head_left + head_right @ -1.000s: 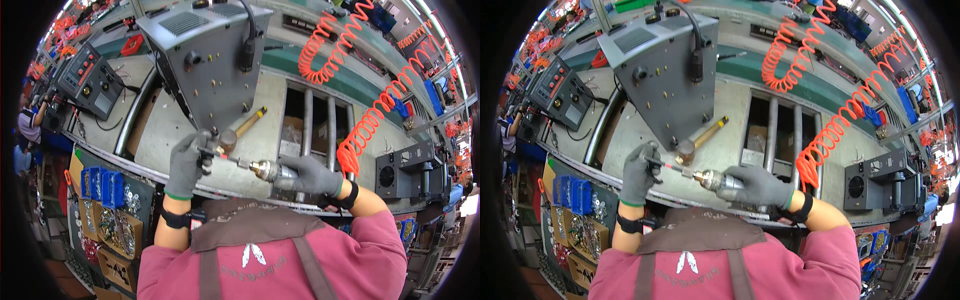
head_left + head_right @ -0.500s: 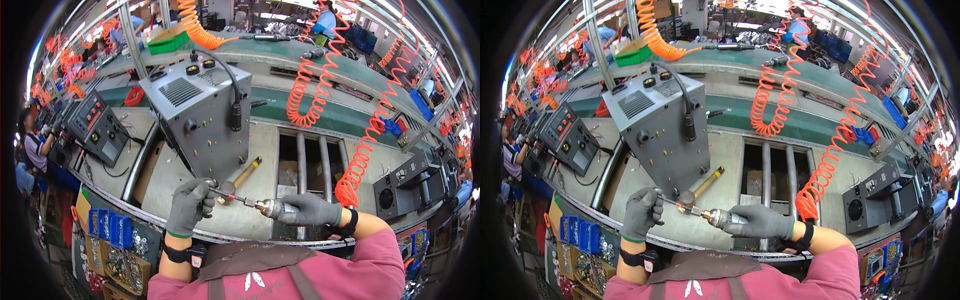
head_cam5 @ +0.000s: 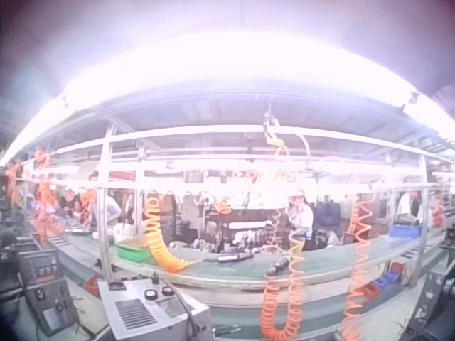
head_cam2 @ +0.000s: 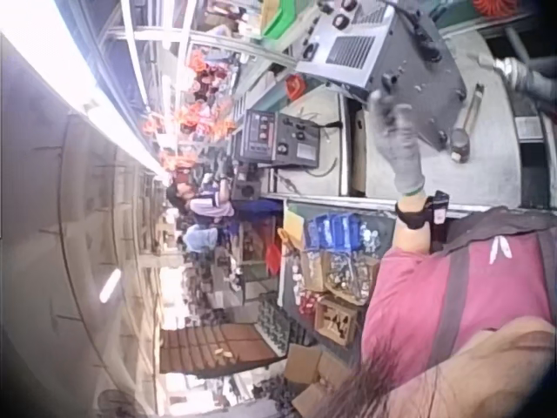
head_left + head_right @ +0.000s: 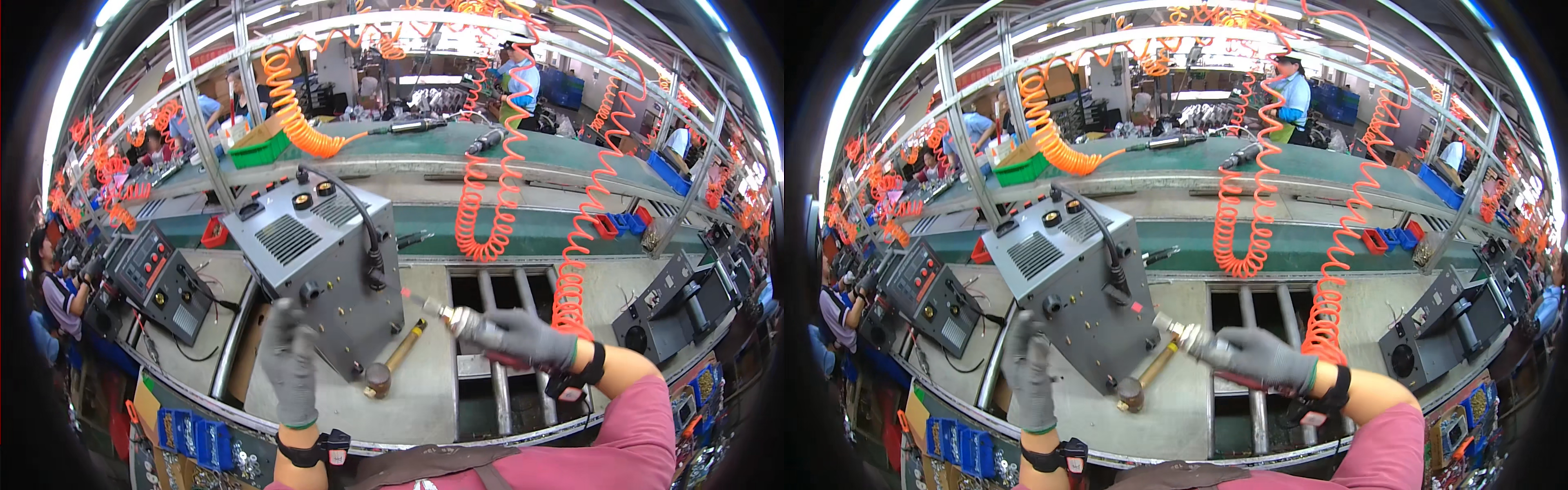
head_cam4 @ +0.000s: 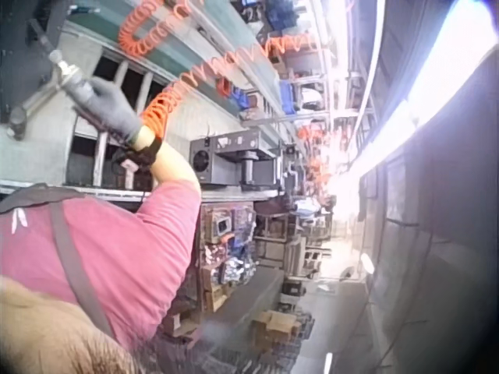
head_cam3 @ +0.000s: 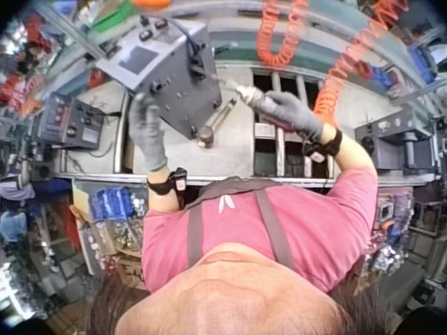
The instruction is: Assembling a welding machine on a production line using an air screwdriver and hammer
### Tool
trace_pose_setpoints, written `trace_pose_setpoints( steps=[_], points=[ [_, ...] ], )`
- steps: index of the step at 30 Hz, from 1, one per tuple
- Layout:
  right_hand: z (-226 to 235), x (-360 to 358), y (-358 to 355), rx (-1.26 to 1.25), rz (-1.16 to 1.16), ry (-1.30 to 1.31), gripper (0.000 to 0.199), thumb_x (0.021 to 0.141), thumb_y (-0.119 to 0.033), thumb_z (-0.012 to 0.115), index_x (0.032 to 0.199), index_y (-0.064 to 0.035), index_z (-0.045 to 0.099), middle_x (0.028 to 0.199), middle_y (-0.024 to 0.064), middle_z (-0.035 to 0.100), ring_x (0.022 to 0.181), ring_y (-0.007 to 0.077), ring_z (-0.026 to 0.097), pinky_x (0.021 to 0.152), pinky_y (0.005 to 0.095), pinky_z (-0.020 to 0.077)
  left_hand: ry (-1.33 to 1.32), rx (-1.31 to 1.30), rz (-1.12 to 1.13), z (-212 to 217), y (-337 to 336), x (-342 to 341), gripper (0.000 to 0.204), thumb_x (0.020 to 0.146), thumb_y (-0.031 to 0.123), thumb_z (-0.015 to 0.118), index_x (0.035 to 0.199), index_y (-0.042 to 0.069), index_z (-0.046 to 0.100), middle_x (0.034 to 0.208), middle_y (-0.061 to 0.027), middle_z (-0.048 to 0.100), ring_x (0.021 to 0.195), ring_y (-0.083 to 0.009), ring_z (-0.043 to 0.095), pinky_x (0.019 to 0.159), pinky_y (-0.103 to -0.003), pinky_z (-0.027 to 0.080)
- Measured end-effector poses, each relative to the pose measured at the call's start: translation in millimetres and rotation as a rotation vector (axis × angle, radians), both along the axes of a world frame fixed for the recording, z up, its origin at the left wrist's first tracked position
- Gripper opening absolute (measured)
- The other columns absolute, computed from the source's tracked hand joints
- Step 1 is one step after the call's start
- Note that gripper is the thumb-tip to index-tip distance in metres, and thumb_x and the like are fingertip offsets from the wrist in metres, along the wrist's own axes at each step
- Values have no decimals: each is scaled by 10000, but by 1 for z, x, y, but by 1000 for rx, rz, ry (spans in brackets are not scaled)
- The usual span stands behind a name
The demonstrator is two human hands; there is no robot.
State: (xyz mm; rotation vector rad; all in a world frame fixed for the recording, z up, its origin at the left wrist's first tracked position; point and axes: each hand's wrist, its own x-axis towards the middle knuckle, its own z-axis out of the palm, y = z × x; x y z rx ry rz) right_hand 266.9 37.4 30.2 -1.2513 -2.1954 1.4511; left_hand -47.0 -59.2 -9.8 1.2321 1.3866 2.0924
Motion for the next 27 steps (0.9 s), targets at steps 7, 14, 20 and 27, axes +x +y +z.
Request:
trace_pose_setpoints(
  steps=[7,14,20,27],
  points=[
    [21,-6,67,145,-165,-76,534,934,-516,513,985,3,629,788,0,569,759,82,502,710,271,441,-319,-27,128,5,51,-40,648,907,291,628,1403,-9,338,1214,-125,540,1028,-143,570,820,-258,488],
    [38,-19,68,167,-138,-120,486,938,-496,521,968,-25,635,775,-14,546,735,74,485,670,267,430,-420,64,-68,21,63,-37,646,875,134,598,1427,-35,308,1311,-143,494,1112,-201,533,960,-312,425],
    [36,-17,73,209,-136,-50,478,942,-487,519,963,-23,633,764,-6,552,721,74,490,652,278,435,-387,91,-82,21,68,-40,652,876,86,560,1448,-35,270,1355,-144,461,1151,-197,506,991,-302,395],
    [54,-19,69,60,-156,-179,569,910,-566,514,1006,-17,629,806,50,612,766,104,566,715,271,462,-268,76,-27,20,68,-43,651,876,78,539,1448,-53,257,1373,-148,446,1180,-197,480,1021,-305,362]
  ],
)
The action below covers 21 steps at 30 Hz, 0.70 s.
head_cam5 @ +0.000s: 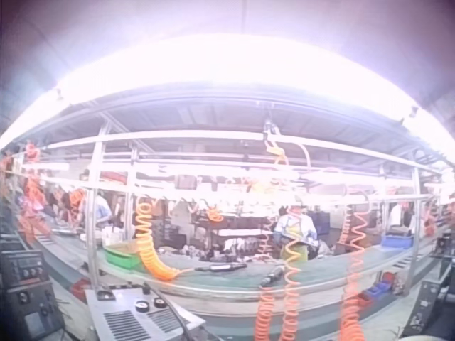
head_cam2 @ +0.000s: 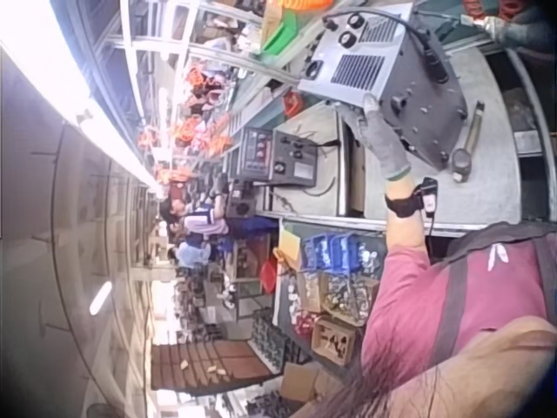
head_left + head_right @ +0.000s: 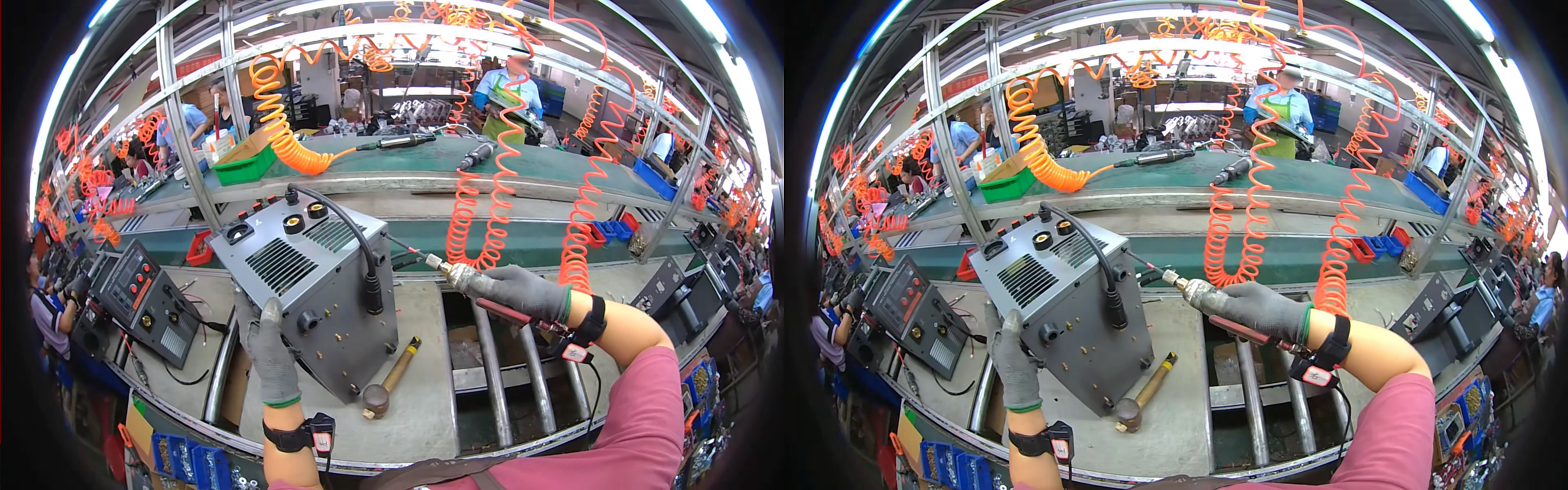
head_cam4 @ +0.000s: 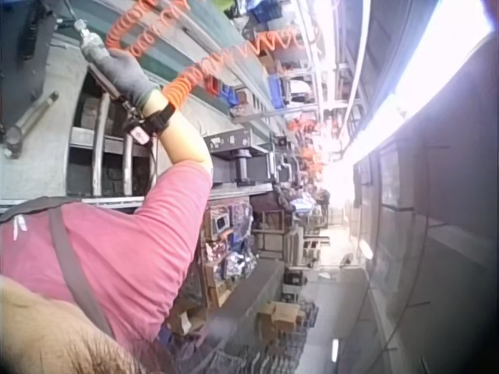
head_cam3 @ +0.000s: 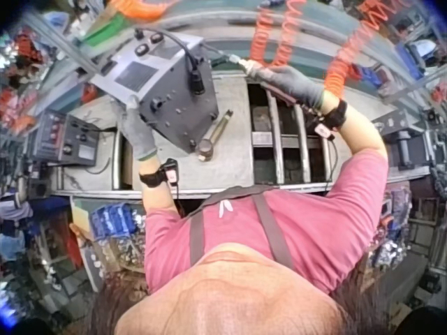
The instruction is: Assembling a welding machine on a production line using an air screwdriver and hammer
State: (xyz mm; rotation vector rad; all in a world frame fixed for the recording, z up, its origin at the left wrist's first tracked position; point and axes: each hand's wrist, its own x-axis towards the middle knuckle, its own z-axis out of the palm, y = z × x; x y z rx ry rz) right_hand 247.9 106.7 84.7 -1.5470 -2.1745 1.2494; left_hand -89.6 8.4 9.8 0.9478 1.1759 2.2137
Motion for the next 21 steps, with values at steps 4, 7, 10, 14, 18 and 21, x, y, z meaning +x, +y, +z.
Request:
trace_pose_setpoints(
  steps=[4,7,10,14,18,21],
  points=[
    [34,-9,-12,-318,-81,12,539,845,-608,581,918,-76,624,734,21,549,674,89,504,623,246,421,23,-26,1,-1,-2,-2,671,867,89,549,1446,-67,247,1376,-154,441,1189,-203,473,1026,-309,355],
    [41,-12,-8,-190,98,-94,554,813,-593,636,954,-58,626,805,22,575,715,97,511,655,257,434,67,22,-1,-3,-1,-1,668,859,96,558,1435,-76,267,1352,-162,462,1172,-207,487,1016,-308,365],
    [50,-22,-10,-141,73,-155,586,815,-571,650,1032,-27,624,912,63,606,846,139,540,793,302,451,164,-35,85,1,0,-1,682,872,186,549,1424,-97,268,1269,-180,521,1066,-198,544,939,-289,423],
    [47,-23,-9,-93,70,-184,605,817,-575,645,1049,-17,620,944,69,615,872,148,543,828,308,447,135,-33,60,2,-1,-5,643,856,140,597,1389,-106,333,1233,-167,551,1090,-204,543,972,-308,403],
    [34,-23,-3,-87,112,-106,621,816,-574,644,1075,-10,615,986,77,617,924,151,543,852,305,441,159,-24,40,-1,-1,-10,640,856,137,593,1387,-108,333,1222,-169,557,1084,-204,548,969,-308,405],
    [35,-24,-10,-99,96,-68,613,819,-564,649,1094,-17,617,991,72,616,929,142,538,860,297,436,138,-29,36,-1,-1,-9,652,854,136,590,1396,-105,319,1244,-175,544,1102,-209,541,975,-310,403]
  ],
)
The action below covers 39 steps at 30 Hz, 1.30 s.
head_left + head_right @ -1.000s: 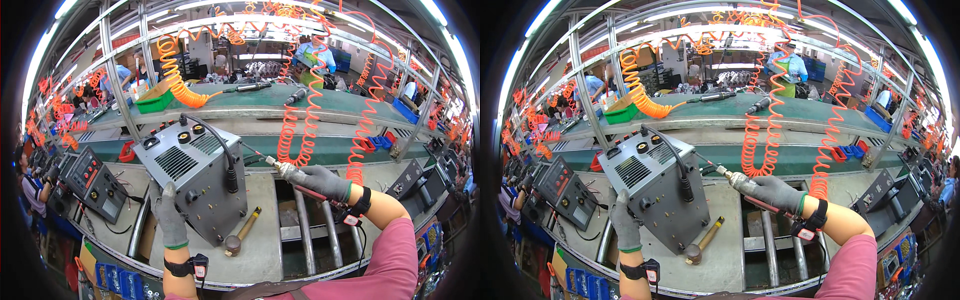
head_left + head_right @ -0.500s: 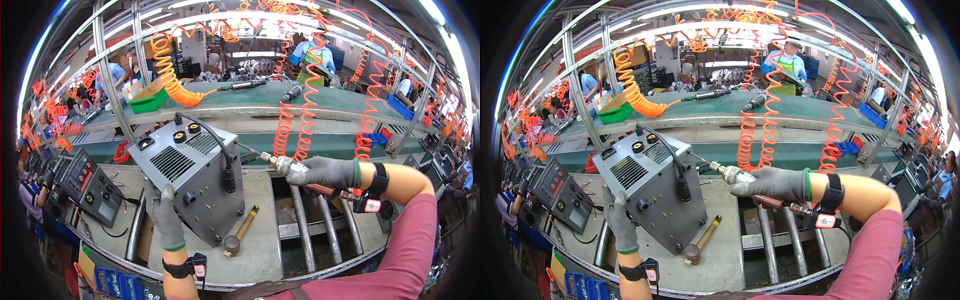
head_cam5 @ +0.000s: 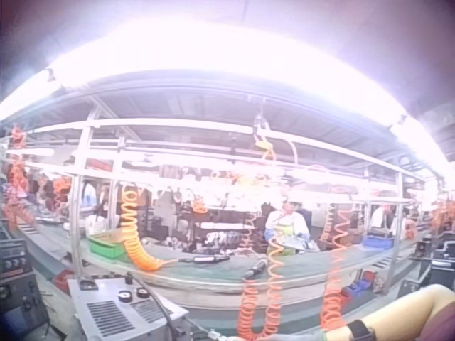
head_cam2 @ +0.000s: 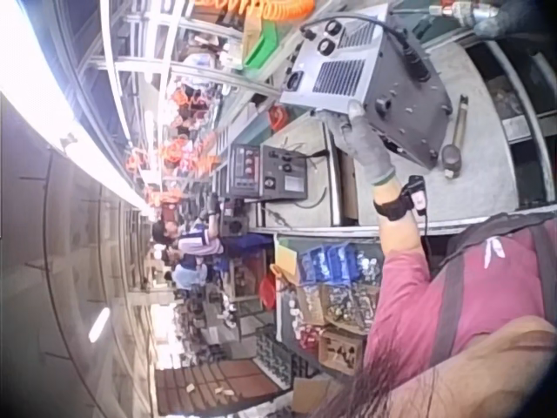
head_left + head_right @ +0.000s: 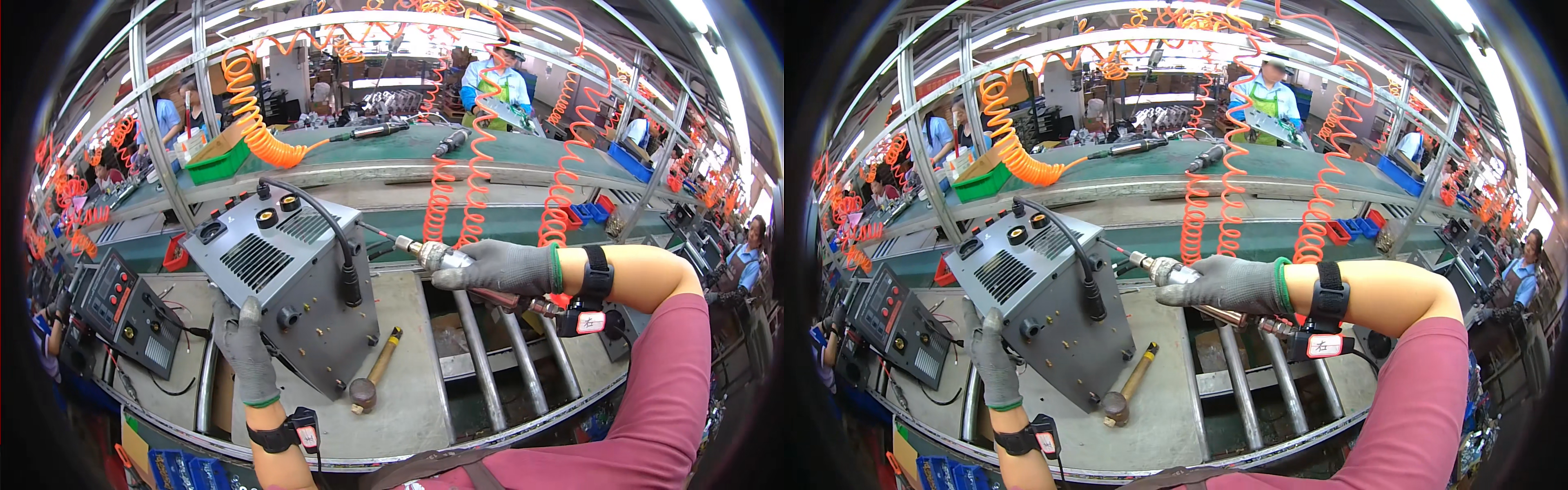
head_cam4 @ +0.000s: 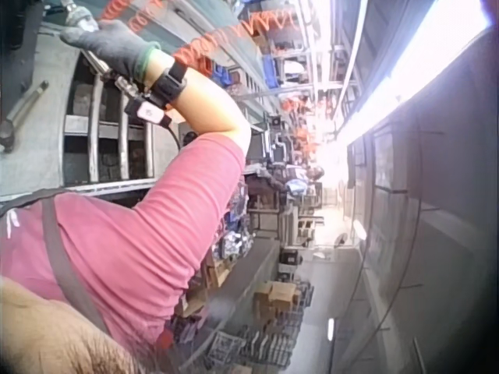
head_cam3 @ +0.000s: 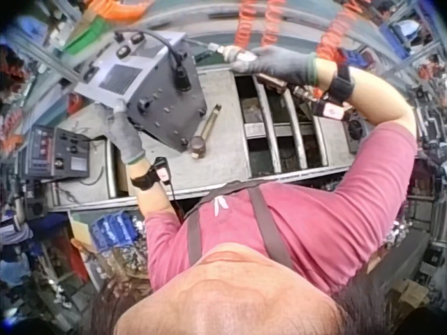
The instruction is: Assembling a welding machine on a production line using an air screwdriver and hammer
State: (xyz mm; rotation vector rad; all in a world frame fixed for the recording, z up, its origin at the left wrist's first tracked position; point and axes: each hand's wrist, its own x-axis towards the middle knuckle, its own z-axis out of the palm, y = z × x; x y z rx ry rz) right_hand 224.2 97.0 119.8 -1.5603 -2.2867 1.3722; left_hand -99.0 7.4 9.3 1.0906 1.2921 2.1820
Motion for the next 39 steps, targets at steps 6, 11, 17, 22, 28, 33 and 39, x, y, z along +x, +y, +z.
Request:
trace_pose_setpoints(
  steps=[6,11,17,22,28,33,39],
  points=[
    [0,-9,-23,-147,-87,132,589,817,-582,650,1049,-43,614,937,44,602,873,129,524,829,285,428,26,-26,7,-3,0,-6,685,844,108,577,1430,-79,275,1307,-167,508,1138,-216,526,993,-308,392],
    [-43,1,9,-152,-54,304,538,802,-627,630,762,-102,519,606,-1,461,489,78,450,413,261,392,50,-96,-1,1,1,-10,709,862,180,550,1457,-39,233,1297,-156,509,1092,-208,554,950,-306,434],
    [-18,-4,-12,-271,-124,224,681,750,-748,567,844,-74,525,662,35,500,529,110,504,427,258,414,-24,-43,-131,5,-5,-9,724,863,97,538,1473,-37,173,1351,-158,459,1164,-219,509,995,-319,403],
    [-21,9,-7,-259,-33,268,693,757,-748,557,929,-77,518,688,39,507,555,103,502,452,249,418,7,-219,-190,25,-13,-4,702,881,122,528,1467,-46,179,1354,-164,450,1175,-220,499,1004,-317,390],
    [-59,41,-2,-253,71,445,498,879,-577,541,938,-83,518,683,-3,530,530,66,502,463,229,420,585,-358,31,121,-73,-15,558,914,165,524,1390,-75,358,1393,-184,444,1275,-251,444,1082,-335,300],
    [-79,60,6,-261,56,529,405,891,-444,600,902,-44,534,671,7,554,537,62,507,490,227,423,1218,-534,-141,226,-3,72,413,966,250,466,1237,-53,537,1186,-152,604,1109,-213,564,963,-316,415],
    [-107,83,21,-302,22,606,389,882,-424,617,924,-43,548,683,10,562,569,70,515,515,248,426,1794,-988,-241,191,148,101,353,975,339,443,1144,92,628,998,-177,640,931,-280,621,850,-395,477]
  ],
)
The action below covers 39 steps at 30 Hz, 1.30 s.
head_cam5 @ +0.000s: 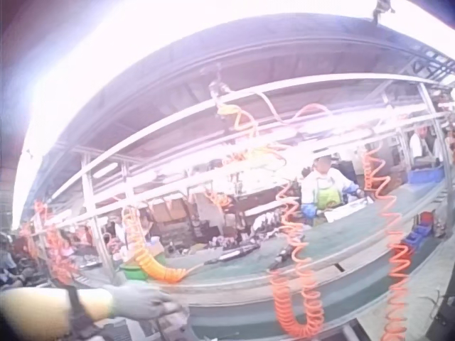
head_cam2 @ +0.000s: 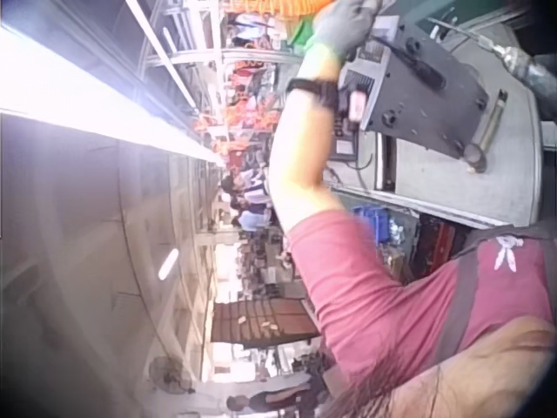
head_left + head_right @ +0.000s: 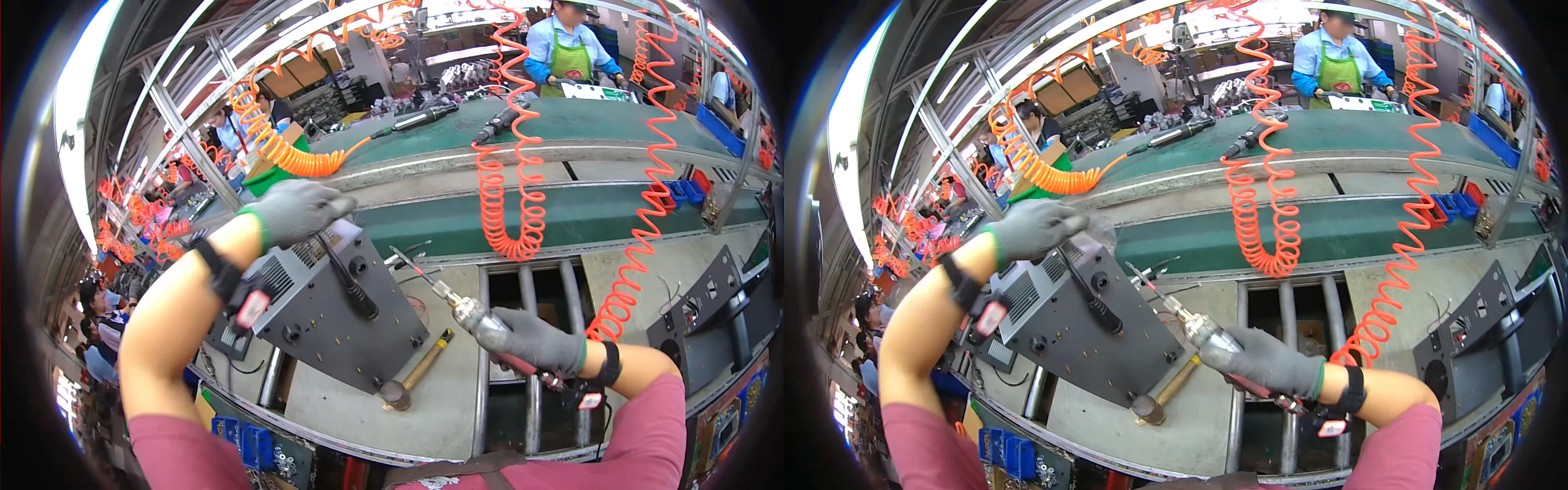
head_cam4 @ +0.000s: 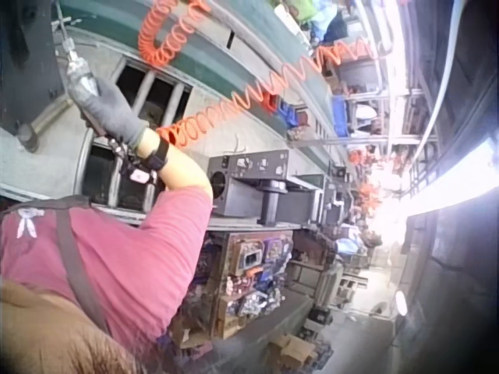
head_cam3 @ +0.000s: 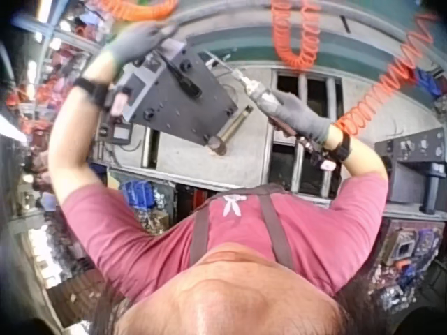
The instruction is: Assembling a welding machine on a production line using an air screwdriver and hammer
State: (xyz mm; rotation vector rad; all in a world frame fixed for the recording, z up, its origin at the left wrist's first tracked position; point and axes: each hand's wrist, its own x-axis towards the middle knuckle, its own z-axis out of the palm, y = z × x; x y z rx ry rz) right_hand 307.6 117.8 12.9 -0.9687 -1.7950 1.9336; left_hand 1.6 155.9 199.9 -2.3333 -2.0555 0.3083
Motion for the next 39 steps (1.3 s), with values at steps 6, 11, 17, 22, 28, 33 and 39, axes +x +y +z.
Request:
trace_pose_setpoints(
  steps=[6,11,17,22,28,33,39],
  points=[
    [-25,19,9,48,39,-38,451,837,-420,678,1036,-35,553,788,44,600,655,117,565,602,281,460,201,-190,-308,-97,96,-73,369,970,366,384,1096,106,615,913,-179,641,912,-345,612,836,-450,461],
    [-31,17,30,222,85,-104,471,840,-422,683,1067,-30,556,831,101,613,741,193,598,683,341,486,78,-226,-331,-103,98,-52,370,976,321,346,953,88,633,805,-160,646,770,-389,615,723,-487,461],
    [-29,-18,52,282,129,-51,354,899,-314,624,1061,-9,543,807,113,600,724,154,581,668,333,480,71,4,-426,-111,74,-30,218,945,268,422,929,127,588,711,-150,613,662,-377,584,587,-473,453],
    [-22,-6,28,181,82,-107,332,911,-293,611,1061,-7,535,805,97,601,732,137,574,676,327,480,65,-76,-404,-110,57,-11,315,958,328,401,877,118,622,670,-174,599,651,-390,584,599,-474,456],
    [-19,-2,6,267,79,-109,357,899,-306,638,1081,-15,539,823,101,617,748,154,599,693,326,491,75,-169,-216,-113,49,-9,408,964,365,378,811,95,642,691,-186,604,687,-390,599,654,-479,466],
    [-22,-12,-2,250,95,-80,377,893,-294,650,1123,-13,545,854,105,625,768,166,615,707,321,495,57,-87,-333,-116,50,-27,394,963,345,385,802,92,640,691,-171,607,667,-386,592,630,-480,465],
    [-24,-21,5,285,104,-113,382,894,-273,651,1155,-15,545,880,102,631,781,168,620,718,320,499,38,-119,-298,-119,54,-25,367,947,320,411,772,90,636,676,-154,606,657,-370,600,608,-469,467]
  ],
)
